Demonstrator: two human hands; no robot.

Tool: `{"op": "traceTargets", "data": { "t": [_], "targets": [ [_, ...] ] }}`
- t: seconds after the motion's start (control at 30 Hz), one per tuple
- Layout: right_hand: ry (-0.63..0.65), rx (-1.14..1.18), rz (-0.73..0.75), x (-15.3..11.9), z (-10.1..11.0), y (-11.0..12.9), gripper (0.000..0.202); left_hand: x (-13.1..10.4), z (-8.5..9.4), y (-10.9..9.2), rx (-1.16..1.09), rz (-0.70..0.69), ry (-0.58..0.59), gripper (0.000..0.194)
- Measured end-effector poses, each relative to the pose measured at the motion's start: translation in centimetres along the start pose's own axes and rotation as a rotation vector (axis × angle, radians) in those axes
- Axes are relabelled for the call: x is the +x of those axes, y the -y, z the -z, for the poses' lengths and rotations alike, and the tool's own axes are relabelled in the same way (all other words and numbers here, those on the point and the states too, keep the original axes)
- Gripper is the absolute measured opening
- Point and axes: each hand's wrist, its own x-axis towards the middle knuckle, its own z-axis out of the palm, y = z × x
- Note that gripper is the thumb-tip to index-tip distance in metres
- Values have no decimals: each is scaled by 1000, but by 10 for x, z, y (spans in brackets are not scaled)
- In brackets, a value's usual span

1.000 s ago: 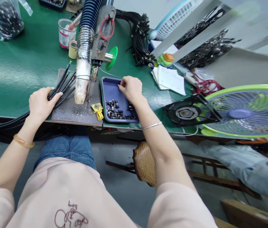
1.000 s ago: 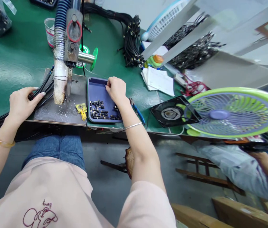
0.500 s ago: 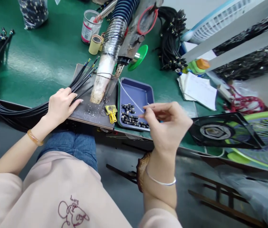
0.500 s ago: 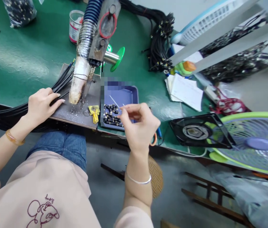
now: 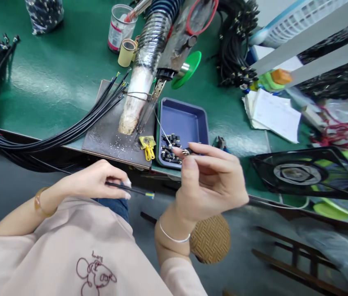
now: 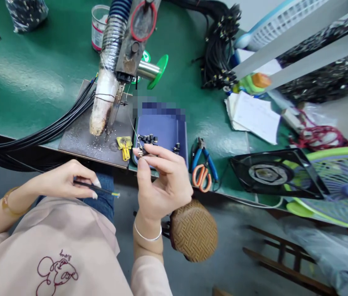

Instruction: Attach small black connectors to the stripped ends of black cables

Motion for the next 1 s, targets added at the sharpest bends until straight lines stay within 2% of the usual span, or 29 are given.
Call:
{"op": "traceTargets", "data": {
  "t": [0.03,0.07,0.1,0.2,0.23,0.3,0.37,0.53,0.7,0.87,1.0],
  "targets": [
    [31,53,-51,-1,-2,5,6,4,-3,-2,-136,3,61,19],
    [58,93,-90,-4,-4,9,7,9,-6,-3,-245,19,55,19],
    [77,118,-122,-6,-5,12,8,13,-8,-4,-324,52,-24,18],
    [121,122,-197,-19,-8,14,8,22,-12,-2,-497,104,-420,19],
    [140,109,-218,-23,-9,13,6,23,-13,-1,-538,105,-516,21],
    [204,74,-249,-31,-10,10,4,23,-14,3,-594,100,-605,25],
    [254,39,-251,-35,-13,6,3,22,-16,6,-614,102,-616,26],
    [275,46,-261,-34,-20,2,6,22,-20,8,-600,111,-632,24],
    [335,208,-398,-35,-23,-3,10,22,-23,10,-569,96,-638,16],
    [413,351,-501,-36,-22,-9,4,23,-22,11,-485,54,-687,11],
    [448,414,-529,-35,-20,-12,8,22,-18,8,-406,-10,-630,10]
  ]
}}
